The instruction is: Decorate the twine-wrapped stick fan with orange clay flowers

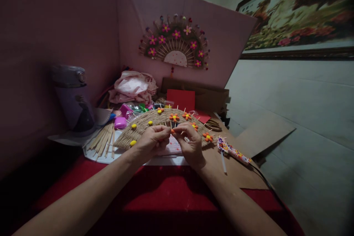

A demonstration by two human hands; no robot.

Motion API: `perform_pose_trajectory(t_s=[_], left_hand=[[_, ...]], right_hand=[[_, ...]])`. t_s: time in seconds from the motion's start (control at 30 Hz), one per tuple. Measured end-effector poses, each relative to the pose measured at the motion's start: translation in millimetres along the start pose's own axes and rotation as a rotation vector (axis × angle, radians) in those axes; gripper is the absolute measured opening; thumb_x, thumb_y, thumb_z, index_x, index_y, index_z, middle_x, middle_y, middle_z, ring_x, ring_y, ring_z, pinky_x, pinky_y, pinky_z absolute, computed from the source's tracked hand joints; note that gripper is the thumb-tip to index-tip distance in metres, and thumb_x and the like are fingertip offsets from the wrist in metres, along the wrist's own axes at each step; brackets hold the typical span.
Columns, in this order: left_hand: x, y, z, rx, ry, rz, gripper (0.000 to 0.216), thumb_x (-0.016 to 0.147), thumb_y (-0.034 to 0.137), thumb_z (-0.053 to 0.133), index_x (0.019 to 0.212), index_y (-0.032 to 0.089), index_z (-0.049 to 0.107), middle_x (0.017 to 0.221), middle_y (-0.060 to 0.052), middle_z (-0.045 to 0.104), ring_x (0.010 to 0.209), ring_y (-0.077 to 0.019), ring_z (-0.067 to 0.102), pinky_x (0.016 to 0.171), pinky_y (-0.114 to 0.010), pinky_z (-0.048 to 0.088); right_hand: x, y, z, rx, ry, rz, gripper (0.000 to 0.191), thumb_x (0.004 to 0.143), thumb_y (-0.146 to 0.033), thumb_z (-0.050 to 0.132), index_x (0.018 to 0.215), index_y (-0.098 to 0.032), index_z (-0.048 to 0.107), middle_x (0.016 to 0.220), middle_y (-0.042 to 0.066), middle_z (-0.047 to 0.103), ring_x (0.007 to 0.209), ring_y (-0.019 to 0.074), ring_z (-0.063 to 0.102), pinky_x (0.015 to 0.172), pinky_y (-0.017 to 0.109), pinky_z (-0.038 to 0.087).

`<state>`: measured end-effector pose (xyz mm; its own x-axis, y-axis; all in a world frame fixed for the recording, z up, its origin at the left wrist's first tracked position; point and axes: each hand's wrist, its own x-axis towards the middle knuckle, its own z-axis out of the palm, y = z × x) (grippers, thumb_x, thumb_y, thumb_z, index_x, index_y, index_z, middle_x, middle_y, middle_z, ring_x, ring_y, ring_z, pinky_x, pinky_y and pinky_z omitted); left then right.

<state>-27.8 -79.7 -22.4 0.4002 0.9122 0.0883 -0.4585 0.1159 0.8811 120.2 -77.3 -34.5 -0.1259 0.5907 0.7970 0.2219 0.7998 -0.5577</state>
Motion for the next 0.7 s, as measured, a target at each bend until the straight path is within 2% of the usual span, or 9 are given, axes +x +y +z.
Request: perform_pose_trajectory(t_s=[0.2, 0.37, 0.53, 0.7], left_hand=[[0.0, -0.1, 0.7, -0.004, 0.048, -0.009, 0.036, 0.068, 0.043, 0.071, 0.064, 0.013, 0.052, 0.048, 0.006, 0.042, 0.036, -0.0014, 0.029, 0.036, -0.015, 0.014], [0.1, 1.0, 0.6, 0.013, 0.055, 0.007, 0.034, 0.064, 0.037, 0.076, 0.061, 0.013, 0.052, 0.046, 0.006, 0.042, 0.036, -0.0015, 0.029, 0.035, -0.016, 0.015], [-0.7, 1.2, 1.2, 0.018, 0.067, 0.008, 0.035, 0.065, 0.041, 0.074, 0.062, 0.014, 0.051, 0.048, 0.006, 0.043, 0.036, -0.0017, 0.031, 0.035, -0.016, 0.016], [-0.3, 2.0, 1.6, 0.069, 0.069, 0.021, 0.035, 0.063, 0.04, 0.075, 0.062, 0.014, 0.052, 0.046, 0.006, 0.042, 0.035, -0.002, 0.03, 0.034, -0.017, 0.015]], right_hand=[[-0.6, -0.3, 0.0, -0.018, 0.009, 0.006, 0.003, 0.083, -0.019, 0.06, 0.083, -0.021, 0.062, 0.083, 0.002, 0.058, 0.079, 0.0147, 0.055, 0.061, 0.026, 0.046], [-1.0, 1.4, -0.2, 0.003, -0.009, 0.033, 0.011, 0.082, -0.021, 0.061, 0.093, -0.022, 0.061, 0.084, 0.002, 0.058, 0.076, 0.0138, 0.056, 0.062, 0.026, 0.047], [0.1, -0.1, 0.0, -0.043, 0.009, 0.006, 0.004, 0.084, -0.022, 0.059, 0.082, -0.021, 0.062, 0.081, 0.002, 0.058, 0.077, 0.0143, 0.055, 0.061, 0.026, 0.046], [0.2, -1.5, -0.2, -0.039, -0.017, 0.007, 0.005, 0.083, -0.022, 0.06, 0.088, -0.021, 0.062, 0.082, 0.002, 0.057, 0.076, 0.0138, 0.055, 0.061, 0.026, 0.046]])
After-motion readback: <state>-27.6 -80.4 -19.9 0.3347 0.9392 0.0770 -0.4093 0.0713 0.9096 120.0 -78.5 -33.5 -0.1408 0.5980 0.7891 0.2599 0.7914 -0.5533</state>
